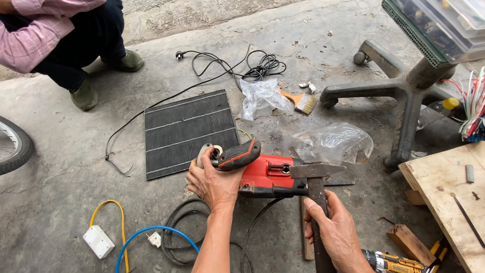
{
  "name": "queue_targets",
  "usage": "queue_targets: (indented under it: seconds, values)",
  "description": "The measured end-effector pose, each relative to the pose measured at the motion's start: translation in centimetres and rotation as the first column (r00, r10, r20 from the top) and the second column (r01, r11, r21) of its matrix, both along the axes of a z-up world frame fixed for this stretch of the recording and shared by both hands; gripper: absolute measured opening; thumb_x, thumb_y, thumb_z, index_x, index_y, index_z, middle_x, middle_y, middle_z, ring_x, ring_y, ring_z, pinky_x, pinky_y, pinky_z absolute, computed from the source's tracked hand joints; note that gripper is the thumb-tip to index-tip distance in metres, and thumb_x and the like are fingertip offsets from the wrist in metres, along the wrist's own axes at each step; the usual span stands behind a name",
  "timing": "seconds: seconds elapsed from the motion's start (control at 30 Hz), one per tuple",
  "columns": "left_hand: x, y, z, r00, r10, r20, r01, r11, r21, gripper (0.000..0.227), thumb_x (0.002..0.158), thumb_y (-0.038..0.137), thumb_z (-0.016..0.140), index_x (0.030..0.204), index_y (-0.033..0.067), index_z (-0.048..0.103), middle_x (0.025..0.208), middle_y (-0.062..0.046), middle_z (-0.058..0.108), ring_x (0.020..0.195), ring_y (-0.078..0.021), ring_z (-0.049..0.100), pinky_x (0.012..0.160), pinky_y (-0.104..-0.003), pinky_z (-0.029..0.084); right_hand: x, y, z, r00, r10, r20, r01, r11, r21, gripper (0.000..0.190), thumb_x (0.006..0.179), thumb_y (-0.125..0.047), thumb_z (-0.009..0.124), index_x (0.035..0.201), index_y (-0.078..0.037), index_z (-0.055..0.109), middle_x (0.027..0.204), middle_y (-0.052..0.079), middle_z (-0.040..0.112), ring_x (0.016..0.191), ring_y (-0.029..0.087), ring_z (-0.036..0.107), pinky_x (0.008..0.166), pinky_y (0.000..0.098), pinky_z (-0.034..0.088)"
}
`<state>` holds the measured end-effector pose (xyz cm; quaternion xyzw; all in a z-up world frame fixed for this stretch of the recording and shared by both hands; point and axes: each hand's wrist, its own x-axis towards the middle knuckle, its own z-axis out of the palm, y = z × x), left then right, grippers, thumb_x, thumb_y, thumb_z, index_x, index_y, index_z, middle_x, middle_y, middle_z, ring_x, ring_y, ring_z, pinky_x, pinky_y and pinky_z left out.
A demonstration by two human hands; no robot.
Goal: The person uses a hammer to tap a metal part on a red power tool, then uses a screwdriver to tighten a screw on the tool. The person also handles a small metal ring and a plastic bag containing small parts.
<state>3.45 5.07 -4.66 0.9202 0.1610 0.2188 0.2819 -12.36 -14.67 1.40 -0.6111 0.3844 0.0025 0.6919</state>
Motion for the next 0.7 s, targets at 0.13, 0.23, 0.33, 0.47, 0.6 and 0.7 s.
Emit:
queue_targets:
  seconds: [0.13,0.23,0.33,0.47,0.6,0.7]
  values:
    - [-0.1,-0.4,-0.2,1.000,0.003,0.029,-0.004,1.000,0.022,0.095,0.048,0.079,0.095,0.128,0.0361,0.070,0.138,-0.018,0.061,0.129,-0.0454,0.056,0.102,-0.063,0.041,-0.4,1.4,-2.9,0.997,0.067,-0.022,-0.067,0.997,0.033,0.017,0.105,-0.014,0.072,0.111,-0.004,0.061,0.068,0.023,0.069,0.041,0.032,0.060,0.036,0.0433,0.046]
    - [0.1,-0.1,-0.6,0.998,0.037,0.059,-0.040,0.998,0.049,0.093,0.049,0.079,0.093,0.128,0.0367,0.070,0.136,-0.015,0.062,0.128,-0.0448,0.058,0.099,-0.063,0.043,0.2,1.8,-1.1,0.988,0.134,-0.074,-0.126,0.987,0.099,0.019,0.103,-0.017,0.073,0.110,-0.002,0.063,0.072,0.019,0.066,0.042,0.029,0.059,0.037,0.0409,0.046]
    - [-0.2,-0.3,-0.4,0.998,0.041,0.055,-0.043,0.998,0.035,0.091,0.049,0.080,0.094,0.125,0.0366,0.070,0.136,-0.015,0.062,0.128,-0.0440,0.058,0.098,-0.063,0.044,-0.1,1.5,-1.5,0.998,0.035,-0.044,-0.034,0.999,0.031,0.022,0.104,-0.014,0.072,0.121,-0.002,0.066,0.075,0.022,0.072,0.047,0.030,0.061,0.041,0.0426,0.051]
    - [-0.1,-0.2,-0.4,0.998,0.046,0.030,-0.047,0.999,0.017,0.090,0.048,0.078,0.096,0.125,0.0377,0.070,0.137,-0.015,0.061,0.128,-0.0456,0.057,0.099,-0.064,0.043,0.2,1.6,-2.0,0.969,0.224,-0.103,-0.234,0.967,-0.097,0.019,0.102,-0.019,0.073,0.098,-0.007,0.059,0.057,0.018,0.067,0.037,0.027,0.058,0.037,0.0417,0.050]
    - [-0.2,-0.4,-0.6,0.997,0.054,0.059,-0.056,0.998,0.033,0.088,0.047,0.077,0.096,0.122,0.0373,0.071,0.136,-0.015,0.062,0.126,-0.0453,0.059,0.098,-0.063,0.043,0.4,0.9,1.7,0.953,0.235,-0.193,-0.255,0.963,-0.087,0.026,0.101,-0.023,0.076,0.089,-0.003,0.064,0.053,0.020,0.067,0.037,0.027,0.057,0.037,0.0419,0.052]
    - [-0.3,0.0,-0.5,1.000,0.015,0.026,-0.015,1.000,0.020,0.093,0.048,0.080,0.094,0.126,0.0356,0.068,0.138,-0.016,0.060,0.127,-0.0462,0.057,0.099,-0.063,0.042,-0.1,-2.3,1.1,0.945,0.209,-0.252,-0.270,0.933,-0.239,0.024,0.103,-0.023,0.077,0.124,-0.012,0.078,0.078,0.012,0.073,0.053,0.024,0.067,0.053,0.0368,0.054]
